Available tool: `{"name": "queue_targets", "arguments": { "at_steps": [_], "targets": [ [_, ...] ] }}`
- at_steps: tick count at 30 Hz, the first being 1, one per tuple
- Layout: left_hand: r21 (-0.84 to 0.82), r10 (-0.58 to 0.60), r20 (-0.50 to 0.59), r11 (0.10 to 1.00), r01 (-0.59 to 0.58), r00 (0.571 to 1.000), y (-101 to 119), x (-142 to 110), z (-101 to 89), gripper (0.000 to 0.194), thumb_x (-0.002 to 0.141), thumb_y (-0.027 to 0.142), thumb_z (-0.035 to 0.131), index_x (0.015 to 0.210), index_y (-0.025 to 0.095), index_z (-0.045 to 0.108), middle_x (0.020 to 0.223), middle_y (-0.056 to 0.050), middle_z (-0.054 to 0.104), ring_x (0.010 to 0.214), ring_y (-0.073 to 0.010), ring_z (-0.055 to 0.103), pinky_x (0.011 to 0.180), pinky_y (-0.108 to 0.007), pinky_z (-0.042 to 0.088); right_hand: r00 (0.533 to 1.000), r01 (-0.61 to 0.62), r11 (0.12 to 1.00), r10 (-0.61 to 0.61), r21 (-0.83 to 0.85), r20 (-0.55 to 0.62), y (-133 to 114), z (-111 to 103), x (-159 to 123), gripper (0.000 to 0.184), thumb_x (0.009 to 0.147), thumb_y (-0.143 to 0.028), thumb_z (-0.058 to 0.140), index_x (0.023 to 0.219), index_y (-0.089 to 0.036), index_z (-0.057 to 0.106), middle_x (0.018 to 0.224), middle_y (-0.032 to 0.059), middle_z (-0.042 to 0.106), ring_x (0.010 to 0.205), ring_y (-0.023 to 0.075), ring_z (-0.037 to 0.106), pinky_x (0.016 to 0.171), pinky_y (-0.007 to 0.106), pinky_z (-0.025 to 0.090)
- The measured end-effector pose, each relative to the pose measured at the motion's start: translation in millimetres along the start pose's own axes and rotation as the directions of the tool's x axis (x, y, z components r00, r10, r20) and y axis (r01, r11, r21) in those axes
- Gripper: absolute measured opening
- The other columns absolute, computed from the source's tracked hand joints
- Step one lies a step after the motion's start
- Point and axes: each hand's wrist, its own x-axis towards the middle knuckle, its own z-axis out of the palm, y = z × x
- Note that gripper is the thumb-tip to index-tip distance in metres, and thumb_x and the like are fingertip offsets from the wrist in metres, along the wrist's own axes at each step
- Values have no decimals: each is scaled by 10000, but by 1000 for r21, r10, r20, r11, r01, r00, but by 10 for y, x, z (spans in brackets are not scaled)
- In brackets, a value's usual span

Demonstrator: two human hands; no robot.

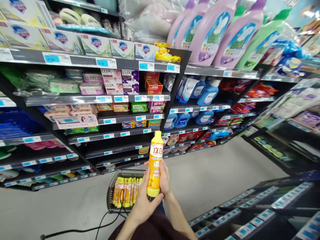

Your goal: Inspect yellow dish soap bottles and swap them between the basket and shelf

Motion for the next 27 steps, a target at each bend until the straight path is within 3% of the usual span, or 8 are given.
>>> {"name": "queue_targets", "arguments": {
  "at_steps": [4,8,14,22,27],
  "targets": [
    [-53,-47,20,997,48,999,-6,-58,11,919,843,368,717,1585,271,184,1636,-96,287,1548,-306,134,1256,-485,189,1000,5,1000,-5,-2,-17,29,-59,-69,418,941,-544,547,1167,-205,643,1024,85,768,819,236,740,677,332,605],
    [-94,-42,34,995,45,999,29,-86,9,892,863,403,696,1585,264,191,1618,-95,332,1539,-300,179,1253,-464,216,999,-18,1000,17,-15,-42,53,-76,-131,532,955,-598,474,1200,-159,646,1111,128,754,809,240,737,650,333,602],
    [-267,-28,-45,964,15,999,103,-41,41,818,925,492,588,1588,246,177,1606,-99,358,1517,-308,251,1228,-445,297,994,31,999,-33,-25,-107,51,-61,-116,529,946,-550,541,1307,-171,618,1114,117,757,941,255,732,744,340,593],
    [-258,-23,-24,966,16,999,36,-70,118,849,913,463,628,1587,252,158,1652,-93,249,1542,-307,160,1240,-441,273,989,3,1000,-3,-2,-151,85,-142,-161,525,937,-561,548,1272,-168,645,1068,114,767,953,272,732,764,364,599],
    [-244,-34,-40,969,23,999,-15,-69,129,821,914,457,628,1579,246,197,1636,-104,291,1510,-314,268,1229,-448,293,988,-19,999,13,-36,-155,83,-133,-168,519,935,-567,547,1243,-164,659,1095,117,760,967,274,727,741,357,599]
  ]
}}
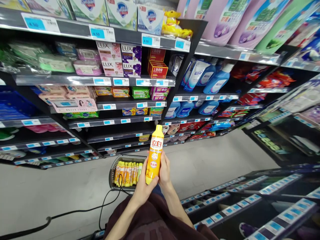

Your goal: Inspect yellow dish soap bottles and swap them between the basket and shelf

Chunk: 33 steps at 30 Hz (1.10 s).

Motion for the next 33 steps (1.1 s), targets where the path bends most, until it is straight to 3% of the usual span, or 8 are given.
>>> {"name": "queue_targets", "arguments": {
  "at_steps": [9,15,22,27,33],
  "targets": [
    [5,-5,-10,1000,5,1000,-43,25,-2,850,878,456,665,1575,237,230,1616,-108,339,1504,-316,284,1231,-455,288,1000,2,1000,-3,11,25,22,-16,27,435,954,-532,520,1132,-183,707,1072,92,763,952,260,725,796,370,585],
    [40,-3,-7,999,4,1000,-121,-13,-24,976,808,362,741,1586,228,166,1625,-132,300,1531,-337,191,1241,-498,240,998,-21,1000,22,-22,52,46,-21,45,492,956,-574,481,1163,-185,699,1076,96,760,917,256,724,779,375,584],
    [73,5,-5,997,-5,1000,-124,37,-24,987,790,265,742,1583,251,155,1624,-122,303,1520,-330,230,1237,-473,265,1000,-2,1000,2,-29,2,43,3,74,461,943,-564,515,1133,-192,711,1053,90,768,970,260,716,783,363,580],
    [42,22,33,999,-24,999,-82,112,2,964,788,220,716,1581,245,168,1615,-116,324,1522,-315,229,1241,-452,255,999,34,999,-34,-27,-4,9,4,94,458,949,-544,516,1091,-159,720,1063,95,768,854,241,727,721,340,582],
    [46,2,53,999,-5,999,-145,172,-46,948,803,225,712,1579,261,169,1645,-113,252,1544,-309,144,1260,-480,173,1000,-16,999,15,29,22,34,36,139,458,950,-534,516,1206,-190,677,1153,85,749,876,239,738,765,363,597]
  ]
}}
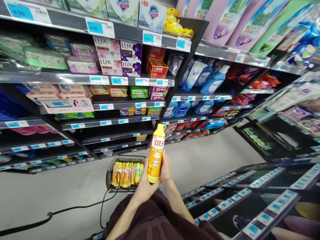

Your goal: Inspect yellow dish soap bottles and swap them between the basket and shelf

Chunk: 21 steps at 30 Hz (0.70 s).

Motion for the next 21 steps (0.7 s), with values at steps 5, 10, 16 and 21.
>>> {"name": "queue_targets", "arguments": {
  "at_steps": [5,10,16,21],
  "targets": [
    [-9,13,-29,1000,-14,1000,-28,6,-65,958,805,227,709,1581,271,150,1645,-114,247,1537,-320,174,1249,-493,212,1000,-14,1000,14,-4,16,39,60,48,432,958,-508,521,1212,-192,668,1169,88,744,893,237,742,770,360,600],
    [37,25,-94,999,-22,995,-62,25,-71,955,774,194,712,1571,248,188,1635,-133,264,1524,-339,216,1237,-500,250,1000,-23,1000,23,-9,11,57,77,82,398,961,-492,525,1146,-179,687,1157,94,747,861,237,744,760,363,604],
    [43,59,-76,998,-56,995,-100,65,-57,934,787,221,710,1572,220,202,1604,-154,333,1522,-339,221,1235,-508,249,1000,-30,999,30,15,0,62,49,107,389,956,-477,539,1177,-187,673,1140,89,750,906,242,737,761,364,609],
    [31,49,-63,998,-47,997,-76,81,-64,925,814,284,710,1577,213,192,1599,-158,345,1525,-336,211,1240,-524,222,999,-28,1000,28,12,-18,79,40,135,391,945,-491,550,1144,-184,689,1136,91,751,918,246,735,758,365,614]
  ]
}}
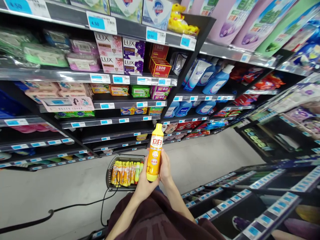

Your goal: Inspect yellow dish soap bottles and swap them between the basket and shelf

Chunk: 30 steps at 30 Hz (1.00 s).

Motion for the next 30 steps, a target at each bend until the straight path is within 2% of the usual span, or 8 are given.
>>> {"name": "queue_targets", "arguments": {
  "at_steps": [7,13,25,30],
  "targets": [
    [11,-6,-44,1000,6,999,-9,-10,-27,903,807,319,721,1568,217,245,1561,-145,421,1516,-328,248,1232,-497,259,1000,-7,1000,7,11,15,35,18,-8,407,948,-479,549,1215,-193,660,1133,90,754,941,250,736,779,376,615],
    [18,-10,-47,1000,11,999,-42,-35,-32,906,799,325,725,1565,223,253,1587,-134,382,1515,-331,251,1239,-504,234,1000,-5,1000,5,20,9,45,24,-26,417,943,-474,559,1249,-205,645,1090,84,765,946,254,737,789,381,611],
    [-22,-19,-8,1000,19,1000,-111,-54,11,910,802,286,714,1565,222,223,1620,-138,312,1507,-318,276,1236,-511,237,1000,-7,1000,7,3,-30,19,-13,-66,400,937,-490,561,1171,-188,678,1134,82,749,961,245,723,788,359,605],
    [-21,2,-19,1000,-3,1000,-73,-64,17,896,803,284,716,1560,221,241,1605,-137,346,1507,-325,274,1228,-505,270,999,-15,1000,15,2,-34,25,-25,-71,402,921,-504,580,1147,-189,685,1101,80,758,895,246,734,759,366,608]
  ]
}}
